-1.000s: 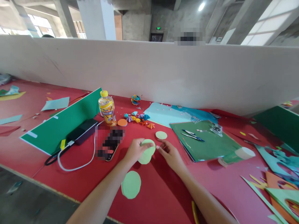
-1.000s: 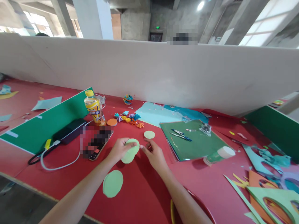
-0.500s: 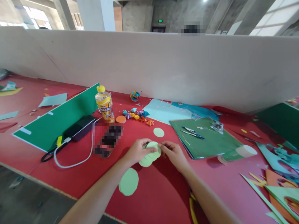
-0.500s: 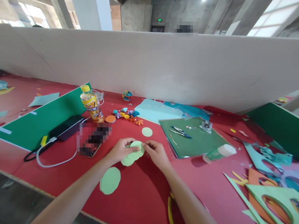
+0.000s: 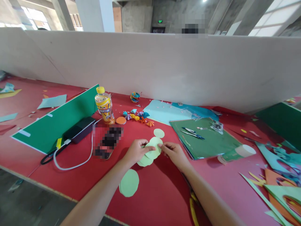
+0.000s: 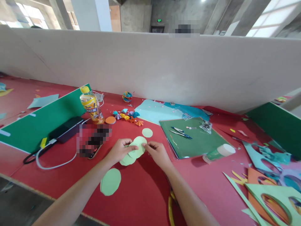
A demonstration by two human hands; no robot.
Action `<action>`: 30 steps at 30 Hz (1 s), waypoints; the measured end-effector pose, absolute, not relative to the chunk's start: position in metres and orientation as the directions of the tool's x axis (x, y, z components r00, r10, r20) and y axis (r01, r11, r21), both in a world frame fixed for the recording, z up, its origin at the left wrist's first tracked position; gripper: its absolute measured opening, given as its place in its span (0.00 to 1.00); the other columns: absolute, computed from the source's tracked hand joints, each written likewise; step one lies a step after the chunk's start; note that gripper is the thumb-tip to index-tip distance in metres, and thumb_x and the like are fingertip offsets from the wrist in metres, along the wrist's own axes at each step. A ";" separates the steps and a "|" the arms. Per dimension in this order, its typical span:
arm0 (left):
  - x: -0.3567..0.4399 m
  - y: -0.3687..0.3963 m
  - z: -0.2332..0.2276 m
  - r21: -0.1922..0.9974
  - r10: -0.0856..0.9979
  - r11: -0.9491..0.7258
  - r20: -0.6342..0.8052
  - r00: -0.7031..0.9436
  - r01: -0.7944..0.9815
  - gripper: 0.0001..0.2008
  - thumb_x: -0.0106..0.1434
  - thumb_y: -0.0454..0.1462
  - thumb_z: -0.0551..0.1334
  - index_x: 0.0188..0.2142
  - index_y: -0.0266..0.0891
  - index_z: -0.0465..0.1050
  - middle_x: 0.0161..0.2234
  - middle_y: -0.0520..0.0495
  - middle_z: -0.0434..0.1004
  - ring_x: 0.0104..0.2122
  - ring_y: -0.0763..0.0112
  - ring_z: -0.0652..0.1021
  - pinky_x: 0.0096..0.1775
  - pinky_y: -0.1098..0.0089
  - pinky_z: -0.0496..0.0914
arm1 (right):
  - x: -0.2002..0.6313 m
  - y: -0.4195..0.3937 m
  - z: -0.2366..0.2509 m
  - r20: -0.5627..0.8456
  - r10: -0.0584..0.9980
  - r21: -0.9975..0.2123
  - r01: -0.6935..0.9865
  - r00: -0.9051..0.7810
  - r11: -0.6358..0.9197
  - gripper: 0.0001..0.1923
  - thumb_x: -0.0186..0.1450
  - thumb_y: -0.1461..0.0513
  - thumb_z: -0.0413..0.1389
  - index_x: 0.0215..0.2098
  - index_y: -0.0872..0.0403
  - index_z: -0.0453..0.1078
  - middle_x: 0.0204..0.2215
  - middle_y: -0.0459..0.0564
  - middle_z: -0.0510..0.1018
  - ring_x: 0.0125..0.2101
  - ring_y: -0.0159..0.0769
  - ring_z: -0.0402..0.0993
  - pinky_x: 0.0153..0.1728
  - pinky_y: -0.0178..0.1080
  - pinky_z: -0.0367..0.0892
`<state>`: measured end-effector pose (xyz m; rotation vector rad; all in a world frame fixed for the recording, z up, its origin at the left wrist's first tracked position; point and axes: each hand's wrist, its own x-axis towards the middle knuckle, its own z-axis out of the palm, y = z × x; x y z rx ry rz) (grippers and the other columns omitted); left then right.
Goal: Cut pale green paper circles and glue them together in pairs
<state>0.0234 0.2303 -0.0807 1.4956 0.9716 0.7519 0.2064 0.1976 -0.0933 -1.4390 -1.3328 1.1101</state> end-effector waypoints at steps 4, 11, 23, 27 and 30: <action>0.023 0.230 -0.080 0.981 0.893 -0.026 -0.064 0.445 0.194 0.19 0.53 0.51 0.61 0.26 0.35 0.67 0.22 0.55 0.59 0.22 0.77 0.60 0.24 0.75 0.55 | 0.209 0.202 -0.095 -0.132 0.969 -0.978 0.131 0.209 -0.162 0.25 0.55 0.44 0.56 0.15 0.55 0.64 0.11 0.43 0.61 0.14 0.26 0.53 0.15 0.33 0.47; 0.024 0.230 -0.081 0.969 0.922 -0.039 -0.059 0.383 0.245 0.20 0.54 0.51 0.61 0.22 0.36 0.62 0.20 0.56 0.53 0.21 0.78 0.57 0.23 0.75 0.53 | 0.217 0.207 -0.093 -0.198 0.967 -0.980 0.003 0.158 -0.201 0.27 0.55 0.41 0.52 0.29 0.57 0.69 0.17 0.45 0.66 0.14 0.26 0.55 0.14 0.31 0.44; 0.024 0.230 -0.082 0.974 0.909 -0.040 -0.057 0.413 0.223 0.20 0.52 0.51 0.62 0.25 0.35 0.67 0.21 0.55 0.59 0.22 0.76 0.61 0.24 0.75 0.56 | 0.219 0.203 -0.094 -0.142 0.990 -0.976 0.164 0.021 -0.143 0.18 0.54 0.49 0.59 0.23 0.56 0.69 0.16 0.41 0.65 0.17 0.25 0.55 0.18 0.32 0.50; 0.023 0.229 -0.080 0.973 0.919 -0.054 -0.040 0.392 0.225 0.19 0.55 0.51 0.60 0.26 0.35 0.66 0.21 0.55 0.59 0.22 0.77 0.60 0.24 0.75 0.56 | 0.220 0.204 -0.092 -0.211 0.971 -0.976 0.032 0.117 -0.216 0.19 0.56 0.48 0.57 0.28 0.56 0.68 0.19 0.43 0.68 0.15 0.24 0.55 0.15 0.31 0.49; 0.023 0.229 -0.080 0.970 0.926 -0.058 -0.036 0.375 0.236 0.19 0.55 0.51 0.60 0.23 0.36 0.64 0.20 0.56 0.55 0.21 0.77 0.58 0.23 0.75 0.54 | 0.218 0.205 -0.092 -0.202 0.970 -0.977 0.036 0.135 -0.209 0.24 0.58 0.47 0.54 0.43 0.57 0.68 0.22 0.44 0.70 0.17 0.26 0.58 0.16 0.31 0.52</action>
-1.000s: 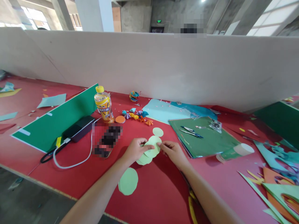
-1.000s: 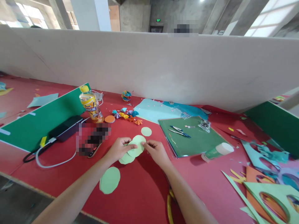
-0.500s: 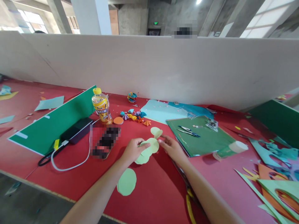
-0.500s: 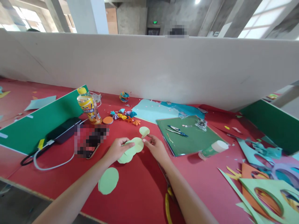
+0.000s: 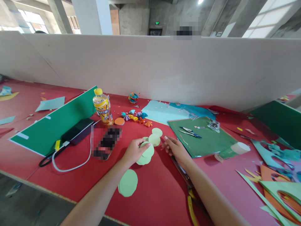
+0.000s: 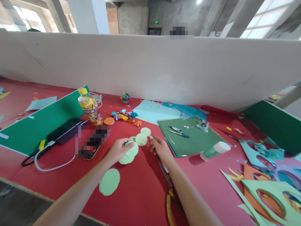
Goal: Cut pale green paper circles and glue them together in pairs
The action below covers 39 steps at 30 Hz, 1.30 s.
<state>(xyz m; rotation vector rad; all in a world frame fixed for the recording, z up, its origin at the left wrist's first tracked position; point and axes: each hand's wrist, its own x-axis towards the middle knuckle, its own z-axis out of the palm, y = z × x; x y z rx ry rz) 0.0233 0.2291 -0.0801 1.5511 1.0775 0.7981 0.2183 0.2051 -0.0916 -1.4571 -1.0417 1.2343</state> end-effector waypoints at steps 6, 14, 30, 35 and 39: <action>0.025 0.229 -0.080 0.974 0.915 -0.033 -0.061 0.399 0.224 0.21 0.52 0.53 0.61 0.24 0.35 0.64 0.21 0.55 0.57 0.21 0.77 0.59 0.23 0.75 0.55 | 0.215 0.201 -0.091 -0.023 0.995 -0.962 0.274 -0.096 0.005 0.18 0.55 0.51 0.59 0.33 0.57 0.74 0.24 0.47 0.75 0.25 0.32 0.67 0.28 0.35 0.61; 0.025 0.227 -0.082 0.964 0.890 -0.055 -0.071 0.450 0.260 0.22 0.50 0.53 0.63 0.24 0.35 0.65 0.20 0.56 0.53 0.20 0.78 0.56 0.21 0.75 0.50 | 0.219 0.199 -0.088 -0.113 0.977 -0.976 0.205 -0.178 -0.076 0.13 0.53 0.54 0.61 0.23 0.56 0.72 0.20 0.44 0.72 0.22 0.30 0.65 0.26 0.34 0.60; 0.025 0.227 -0.079 0.951 0.912 -0.115 -0.014 0.410 0.289 0.20 0.53 0.52 0.61 0.23 0.36 0.64 0.21 0.55 0.53 0.23 0.76 0.56 0.24 0.74 0.52 | 0.208 0.196 -0.093 0.031 0.990 -0.923 0.377 -0.138 0.081 0.17 0.58 0.49 0.56 0.30 0.55 0.72 0.18 0.41 0.65 0.20 0.28 0.57 0.22 0.33 0.52; 0.025 0.227 -0.079 0.954 0.901 -0.113 -0.019 0.434 0.278 0.22 0.52 0.53 0.61 0.23 0.35 0.65 0.20 0.55 0.53 0.22 0.76 0.55 0.23 0.74 0.51 | 0.209 0.197 -0.093 0.031 1.000 -0.957 0.287 -0.003 0.030 0.18 0.57 0.48 0.56 0.25 0.56 0.71 0.18 0.44 0.67 0.20 0.29 0.58 0.21 0.33 0.53; 0.024 0.230 -0.079 0.952 0.918 -0.119 -0.004 0.397 0.283 0.22 0.53 0.54 0.60 0.23 0.35 0.67 0.21 0.54 0.59 0.23 0.75 0.59 0.26 0.73 0.54 | 0.214 0.202 -0.092 -0.003 0.985 -0.974 0.224 0.174 -0.043 0.25 0.59 0.47 0.52 0.44 0.59 0.69 0.17 0.42 0.64 0.16 0.29 0.55 0.18 0.34 0.51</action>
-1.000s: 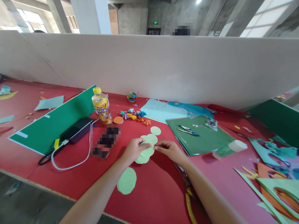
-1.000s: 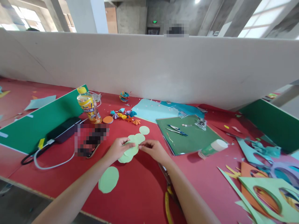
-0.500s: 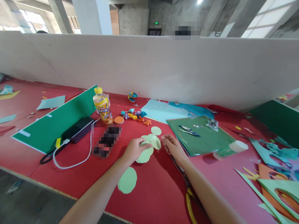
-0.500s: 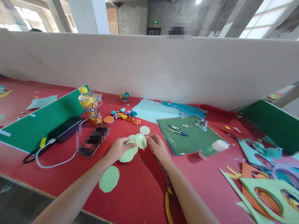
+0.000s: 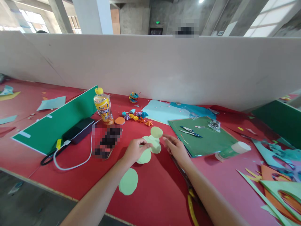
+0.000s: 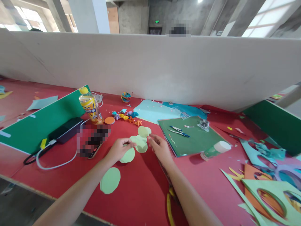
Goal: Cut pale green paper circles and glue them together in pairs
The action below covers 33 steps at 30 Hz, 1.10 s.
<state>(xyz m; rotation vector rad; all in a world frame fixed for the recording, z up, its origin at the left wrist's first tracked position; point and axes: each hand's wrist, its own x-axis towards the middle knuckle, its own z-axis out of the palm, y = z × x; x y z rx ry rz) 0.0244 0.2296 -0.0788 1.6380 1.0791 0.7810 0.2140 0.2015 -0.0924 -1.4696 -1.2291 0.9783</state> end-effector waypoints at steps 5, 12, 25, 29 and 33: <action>0.023 0.232 -0.084 0.944 0.948 -0.100 -0.006 0.319 0.314 0.23 0.53 0.54 0.60 0.20 0.36 0.63 0.17 0.56 0.54 0.21 0.76 0.57 0.24 0.73 0.51 | 0.204 0.193 -0.093 0.058 0.998 -0.937 0.345 0.007 0.052 0.21 0.58 0.48 0.55 0.40 0.56 0.70 0.19 0.42 0.66 0.19 0.29 0.58 0.21 0.34 0.53; 0.026 0.227 -0.079 0.975 0.915 -0.088 -0.002 0.403 0.204 0.18 0.54 0.50 0.61 0.26 0.35 0.68 0.23 0.54 0.65 0.25 0.74 0.66 0.27 0.74 0.58 | 0.187 0.186 -0.092 0.053 0.987 -0.917 0.383 -0.155 0.109 0.15 0.61 0.52 0.52 0.26 0.54 0.70 0.20 0.44 0.69 0.22 0.30 0.59 0.24 0.34 0.54; 0.028 0.229 -0.085 0.996 0.895 0.005 -0.044 0.444 0.089 0.16 0.53 0.44 0.65 0.36 0.35 0.71 0.35 0.45 0.75 0.33 0.67 0.74 0.34 0.71 0.66 | 0.198 0.197 -0.091 -0.136 0.950 -0.986 -0.131 0.280 -0.102 0.16 0.56 0.51 0.57 0.30 0.56 0.68 0.25 0.47 0.73 0.15 0.24 0.59 0.15 0.30 0.55; 0.028 0.231 -0.086 0.997 0.918 0.029 -0.055 0.394 0.071 0.16 0.51 0.44 0.66 0.34 0.35 0.69 0.34 0.46 0.74 0.33 0.68 0.74 0.35 0.71 0.66 | 0.198 0.199 -0.092 -0.137 0.963 -0.988 -0.107 0.233 -0.114 0.23 0.56 0.51 0.56 0.45 0.55 0.66 0.32 0.48 0.73 0.18 0.26 0.63 0.17 0.31 0.58; 0.028 0.232 -0.087 0.997 0.930 0.041 -0.064 0.362 0.072 0.16 0.51 0.44 0.66 0.31 0.35 0.66 0.28 0.49 0.72 0.28 0.72 0.72 0.31 0.73 0.64 | 0.197 0.195 -0.091 -0.064 0.994 -0.987 0.154 -0.089 -0.049 0.18 0.57 0.51 0.56 0.36 0.56 0.71 0.24 0.45 0.71 0.22 0.29 0.64 0.23 0.33 0.59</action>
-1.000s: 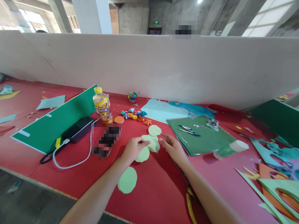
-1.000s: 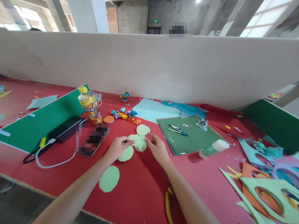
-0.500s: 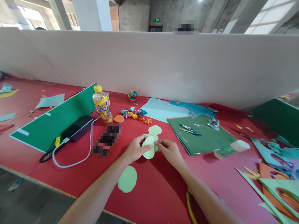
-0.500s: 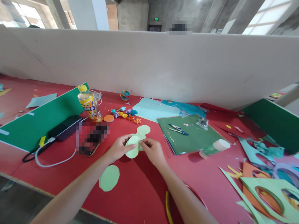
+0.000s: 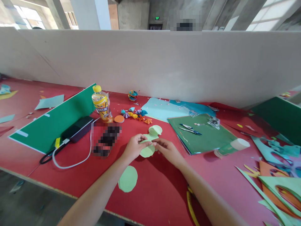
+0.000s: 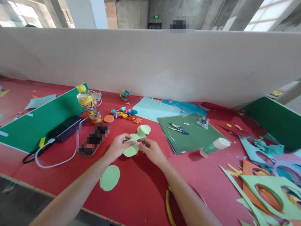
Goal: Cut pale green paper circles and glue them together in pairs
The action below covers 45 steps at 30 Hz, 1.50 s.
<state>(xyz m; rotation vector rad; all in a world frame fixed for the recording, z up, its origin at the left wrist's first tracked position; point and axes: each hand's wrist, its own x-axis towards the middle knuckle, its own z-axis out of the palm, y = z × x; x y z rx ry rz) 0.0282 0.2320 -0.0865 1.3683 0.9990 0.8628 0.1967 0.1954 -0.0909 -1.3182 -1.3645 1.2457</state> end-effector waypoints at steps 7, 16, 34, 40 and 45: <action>0.028 0.229 -0.081 0.998 0.902 0.015 -0.043 0.430 0.068 0.16 0.50 0.45 0.67 0.29 0.35 0.68 0.24 0.53 0.68 0.24 0.76 0.69 0.26 0.75 0.61 | 0.196 0.191 -0.087 -0.049 0.990 -0.960 0.279 -0.130 -0.011 0.18 0.58 0.51 0.56 0.20 0.56 0.68 0.15 0.41 0.64 0.20 0.28 0.58 0.22 0.33 0.52; 0.028 0.226 -0.079 0.995 0.870 -0.026 -0.026 0.493 0.099 0.17 0.52 0.40 0.66 0.41 0.36 0.72 0.40 0.44 0.75 0.39 0.64 0.74 0.39 0.69 0.67 | 0.205 0.198 -0.090 -0.119 0.986 -0.989 0.074 0.113 -0.128 0.22 0.58 0.46 0.53 0.18 0.55 0.63 0.15 0.43 0.62 0.16 0.26 0.52 0.17 0.33 0.46; 0.028 0.223 -0.075 0.964 0.896 -0.056 -0.066 0.439 0.260 0.19 0.50 0.48 0.66 0.30 0.33 0.72 0.25 0.51 0.69 0.25 0.73 0.68 0.27 0.74 0.61 | 0.204 0.195 -0.086 -0.124 0.992 -0.988 0.096 -0.005 -0.123 0.16 0.54 0.51 0.60 0.24 0.56 0.70 0.17 0.42 0.65 0.19 0.26 0.56 0.21 0.32 0.52; 0.027 0.223 -0.072 0.955 0.908 -0.063 -0.066 0.414 0.291 0.18 0.52 0.47 0.64 0.32 0.34 0.74 0.27 0.49 0.72 0.27 0.71 0.70 0.29 0.72 0.62 | 0.208 0.201 -0.094 -0.170 0.979 -0.984 -0.067 0.113 -0.163 0.21 0.55 0.51 0.57 0.40 0.57 0.68 0.24 0.45 0.71 0.20 0.28 0.63 0.19 0.32 0.57; 0.027 0.224 -0.072 0.947 0.913 -0.072 -0.065 0.403 0.314 0.19 0.53 0.49 0.62 0.34 0.34 0.73 0.27 0.49 0.72 0.26 0.71 0.69 0.28 0.73 0.62 | 0.203 0.198 -0.089 -0.152 0.986 -0.988 0.016 0.066 -0.153 0.30 0.56 0.52 0.57 0.52 0.58 0.63 0.22 0.43 0.70 0.19 0.28 0.62 0.19 0.32 0.58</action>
